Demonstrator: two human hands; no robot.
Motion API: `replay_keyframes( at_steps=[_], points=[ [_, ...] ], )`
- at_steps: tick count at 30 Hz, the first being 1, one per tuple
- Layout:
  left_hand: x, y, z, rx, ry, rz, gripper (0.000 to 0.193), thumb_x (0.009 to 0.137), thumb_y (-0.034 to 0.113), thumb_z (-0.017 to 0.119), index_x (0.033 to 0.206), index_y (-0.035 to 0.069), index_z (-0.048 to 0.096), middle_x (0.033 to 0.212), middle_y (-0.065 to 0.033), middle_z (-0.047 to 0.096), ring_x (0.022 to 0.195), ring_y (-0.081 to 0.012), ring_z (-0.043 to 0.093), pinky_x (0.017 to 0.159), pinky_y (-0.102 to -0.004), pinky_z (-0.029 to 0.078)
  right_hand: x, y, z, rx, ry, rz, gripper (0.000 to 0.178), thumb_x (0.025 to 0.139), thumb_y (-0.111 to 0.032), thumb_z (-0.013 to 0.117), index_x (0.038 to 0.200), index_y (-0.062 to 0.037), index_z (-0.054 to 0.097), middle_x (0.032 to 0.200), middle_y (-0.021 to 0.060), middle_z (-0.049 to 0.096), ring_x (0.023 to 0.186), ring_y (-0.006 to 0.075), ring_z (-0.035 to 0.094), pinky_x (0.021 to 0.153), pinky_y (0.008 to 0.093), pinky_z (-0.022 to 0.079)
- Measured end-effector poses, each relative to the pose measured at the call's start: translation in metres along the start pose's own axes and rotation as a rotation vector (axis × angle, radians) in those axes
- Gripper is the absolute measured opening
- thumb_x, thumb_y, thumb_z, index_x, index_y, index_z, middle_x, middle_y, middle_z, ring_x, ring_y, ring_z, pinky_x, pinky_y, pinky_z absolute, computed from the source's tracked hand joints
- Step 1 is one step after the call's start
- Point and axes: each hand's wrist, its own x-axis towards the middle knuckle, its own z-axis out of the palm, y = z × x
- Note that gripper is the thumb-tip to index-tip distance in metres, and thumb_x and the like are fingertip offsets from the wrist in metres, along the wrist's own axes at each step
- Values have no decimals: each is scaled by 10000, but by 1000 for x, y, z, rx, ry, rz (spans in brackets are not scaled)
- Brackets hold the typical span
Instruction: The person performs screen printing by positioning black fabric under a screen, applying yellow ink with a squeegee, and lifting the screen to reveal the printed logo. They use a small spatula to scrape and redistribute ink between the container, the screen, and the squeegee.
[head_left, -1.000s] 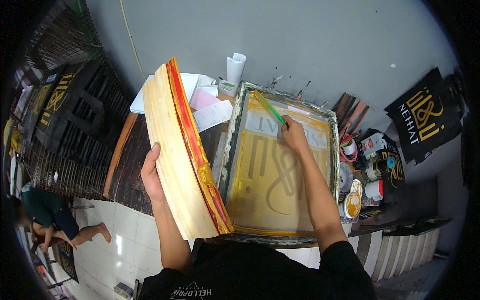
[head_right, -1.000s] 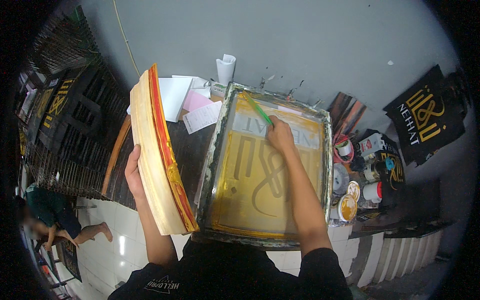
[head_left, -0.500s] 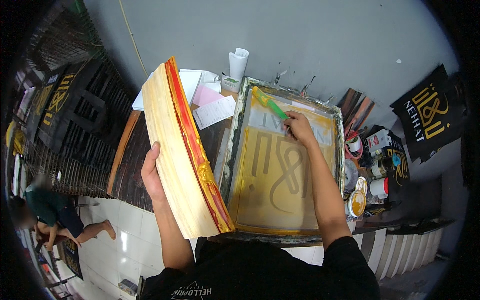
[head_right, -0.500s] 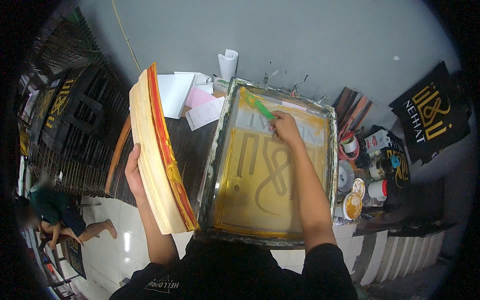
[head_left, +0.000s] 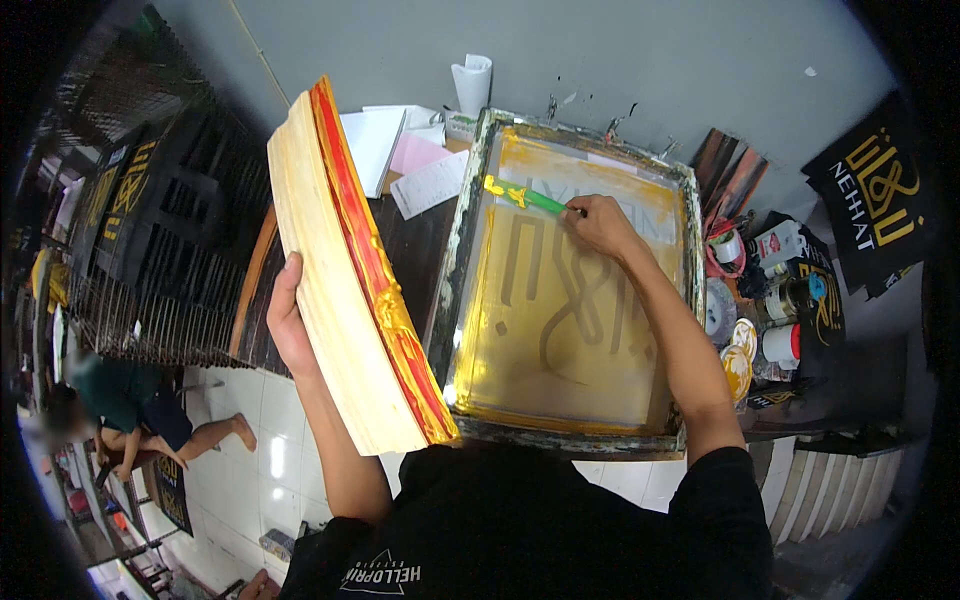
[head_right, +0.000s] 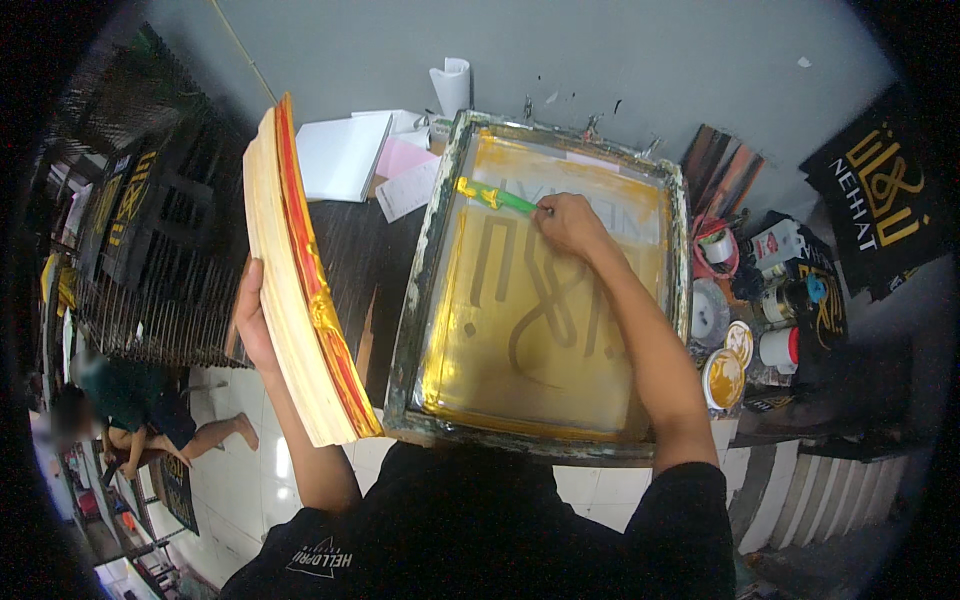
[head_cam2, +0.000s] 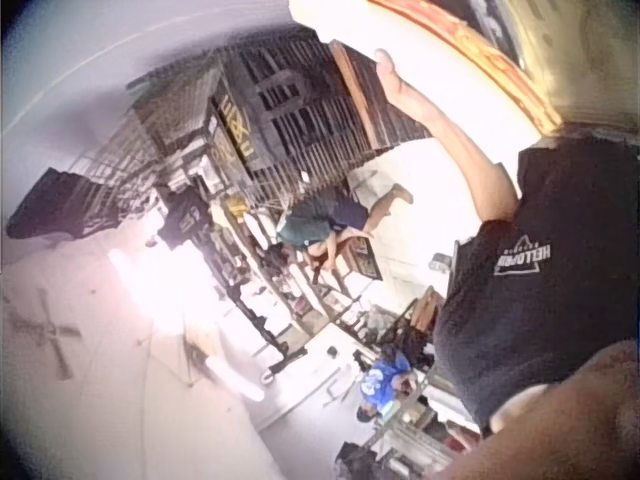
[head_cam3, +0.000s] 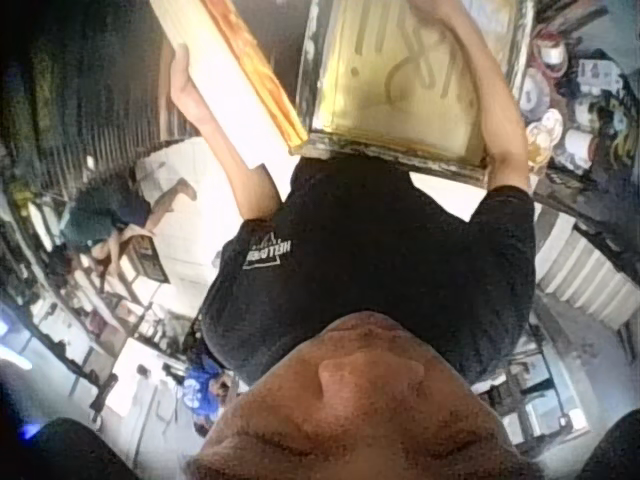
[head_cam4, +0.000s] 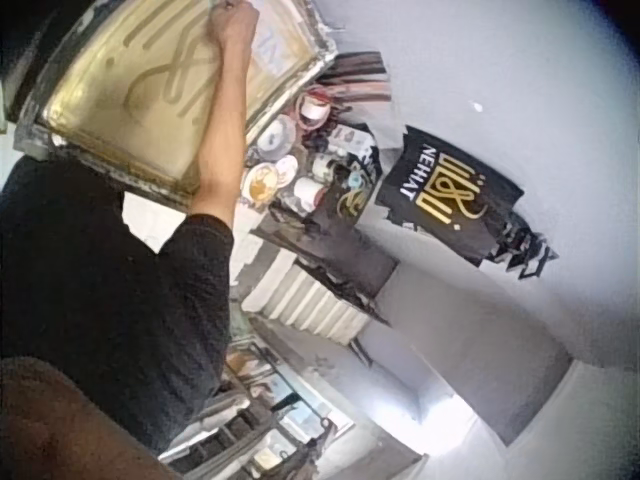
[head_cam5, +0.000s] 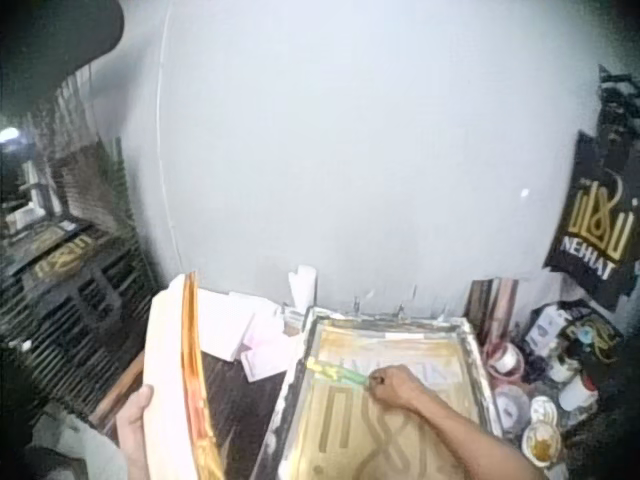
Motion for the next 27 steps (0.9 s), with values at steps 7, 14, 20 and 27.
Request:
replay_keyframes(
  at_steps=[7, 14, 20, 27],
  points=[
    [-24, -4, 7, 14, 53, 52, 504, 1023, 283, 501, 1364, -88, 510, 1175, -273, 696, 930, -295, 759, 820, -386, 639, -89, -22, 5, -62, -204, -63, 321, 959, -292, 601, 1135, -55, 729, 956, 267, 710, 927, 459, 675, 861, 519, 533],
    [-65, -8, 11, 101, 96, 175, 523, 1057, 324, 455, 1349, -105, 515, 1178, -286, 689, 913, -285, 762, 753, -356, 657, -176, -33, 28, -125, -388, -169, 284, 1005, -306, 511, 1015, -69, 666, 829, 204, 689, 811, 444, 666, 758, 557, 519],
    [-92, -7, 5, 156, 77, 214, 548, 1060, 343, 445, 1360, -111, 513, 1178, -280, 691, 914, -286, 759, 760, -359, 658, -205, -23, 46, -69, -443, -389, 199, 984, -264, 585, 1014, -92, 680, 817, 180, 684, 728, 401, 661, 665, 515, 518],
    [-104, -10, 3, 203, 144, 304, 561, 1061, 354, 441, 1347, -121, 524, 1166, -288, 691, 908, -283, 757, 737, -343, 658, -209, -8, 58, 197, -483, -511, 206, 994, -217, 601, 1006, -39, 706, 748, 183, 665, 567, 322, 626, 596, 459, 497]
  ],
)
